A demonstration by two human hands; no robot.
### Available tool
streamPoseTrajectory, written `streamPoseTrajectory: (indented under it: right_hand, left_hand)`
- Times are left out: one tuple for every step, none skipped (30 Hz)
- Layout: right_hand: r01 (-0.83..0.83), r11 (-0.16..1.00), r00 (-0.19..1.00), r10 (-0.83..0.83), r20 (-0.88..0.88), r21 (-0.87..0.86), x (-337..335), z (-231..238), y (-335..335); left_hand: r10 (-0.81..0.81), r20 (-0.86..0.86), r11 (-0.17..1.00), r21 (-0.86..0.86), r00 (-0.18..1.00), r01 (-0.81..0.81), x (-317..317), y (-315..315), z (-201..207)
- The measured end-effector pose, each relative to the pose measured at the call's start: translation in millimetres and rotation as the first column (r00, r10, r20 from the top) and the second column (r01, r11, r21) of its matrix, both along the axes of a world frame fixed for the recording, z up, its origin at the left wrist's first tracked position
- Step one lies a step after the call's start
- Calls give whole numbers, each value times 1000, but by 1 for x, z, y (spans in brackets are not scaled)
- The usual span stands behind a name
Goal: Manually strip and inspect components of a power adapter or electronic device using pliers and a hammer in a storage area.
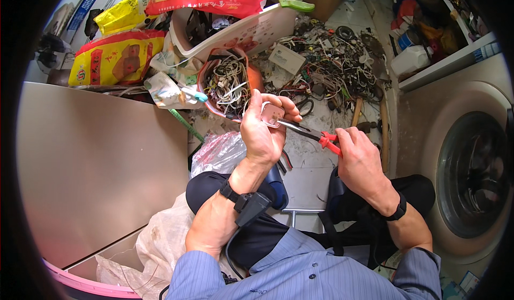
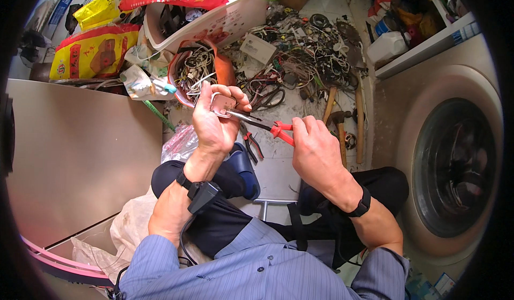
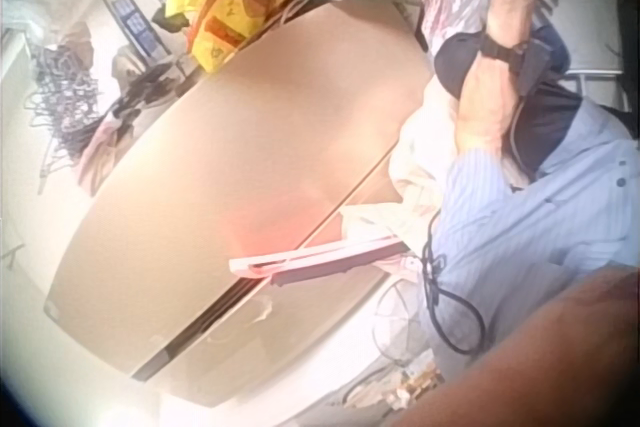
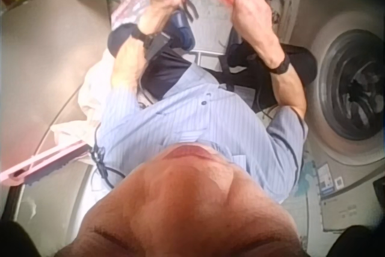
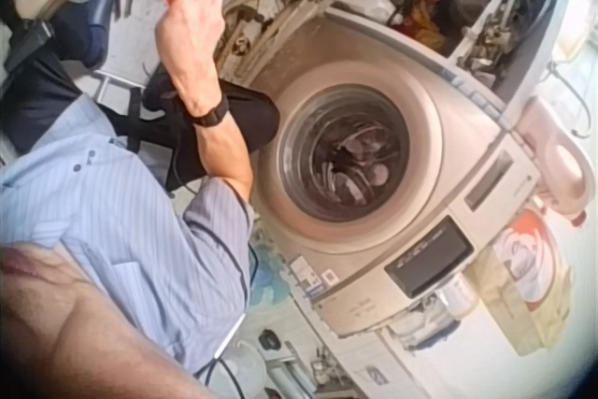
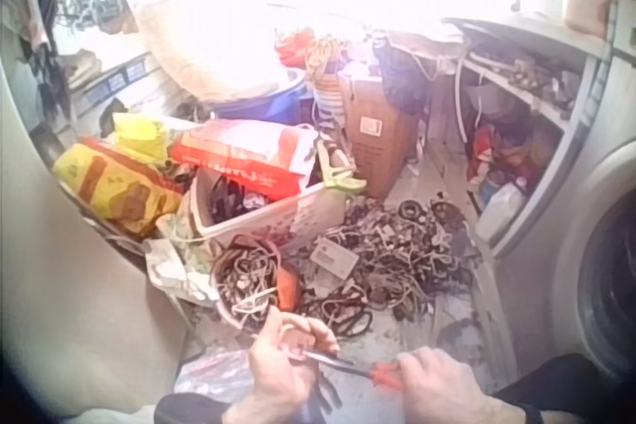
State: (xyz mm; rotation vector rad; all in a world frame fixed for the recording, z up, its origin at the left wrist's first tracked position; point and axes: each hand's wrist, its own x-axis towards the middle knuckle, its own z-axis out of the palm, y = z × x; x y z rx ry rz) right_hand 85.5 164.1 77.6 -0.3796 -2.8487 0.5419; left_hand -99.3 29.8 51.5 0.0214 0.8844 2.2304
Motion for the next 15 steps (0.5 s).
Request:
streamPoseTrajectory:
  right_hand:
    - [-1, 1000, 1000, 1, 0, -1, 0, 0, 0]
    - [2, 1000, 1000, -2, 11, 8, 0, 0, 0]
    - [5, 1000, 1000, -6, 23, 19, 0, 0, 0]
    - [6, 1000, 1000, -7, 24, 19, 0, 1, -1]
    - [4, 1000, 1000, -4, -3, 21, 0, 1, -2]
    - [-1, 1000, 999, 1, -32, 22, -1, 2, -4]
    - [-1, 1000, 999, 2, -32, 22, -1, 2, -5]
    - [0, 999, 1000, 1, -24, 44, -1, 3, -5]
    - [3, 998, 1000, -2, -14, 66, -1, 3, -6]
    - [4, 998, 1000, -3, -13, 66, -1, 4, -7]
    - [-5, 992, 1000, 2, 24, 124, 0, 5, -8]
    - [-16, 984, 998, 5, 61, 179, 0, 5, -10]
    - [-15, 984, 998, 4, 61, 178, -1, 7, -12]
    - [-14, 980, 996, -4, 91, 199, -2, 9, -16]
    - [-15, 975, 993, -12, 120, 221, -3, 10, -18]
  left_hand:
    - [1, 0, 1000, -1, 1000, -1, 0, 0, 0]
    - [-4, -24, 1000, -9, 1000, 4, 0, -1, 0]
    - [-10, -47, 1000, -15, 999, 10, 1, -1, 0]
    - [-11, -46, 1000, -15, 999, 11, 1, -1, 0]
    - [-29, -24, 1000, -7, 999, 29, 2, -1, 0]
    - [-45, -3, 999, 0, 999, 45, 3, -1, 0]
    - [-44, -4, 999, -1, 999, 44, 4, -1, 1]
    - [-37, -16, 999, -17, 999, 37, 5, 0, 1]
    - [-32, -25, 999, -33, 999, 31, 6, 1, 2]
    - [-33, -24, 999, -33, 999, 33, 6, 1, 3]
    - [-28, -18, 999, -47, 999, 27, 7, 1, 4]
    - [-22, -13, 998, -63, 1000, 21, 7, 1, 4]
    - [-23, -12, 998, -64, 1000, 22, 7, 1, 3]
    - [-21, -12, 997, -71, 1000, 20, 6, 1, 2]
    - [-18, -13, 997, -77, 1000, 17, 6, 0, 2]
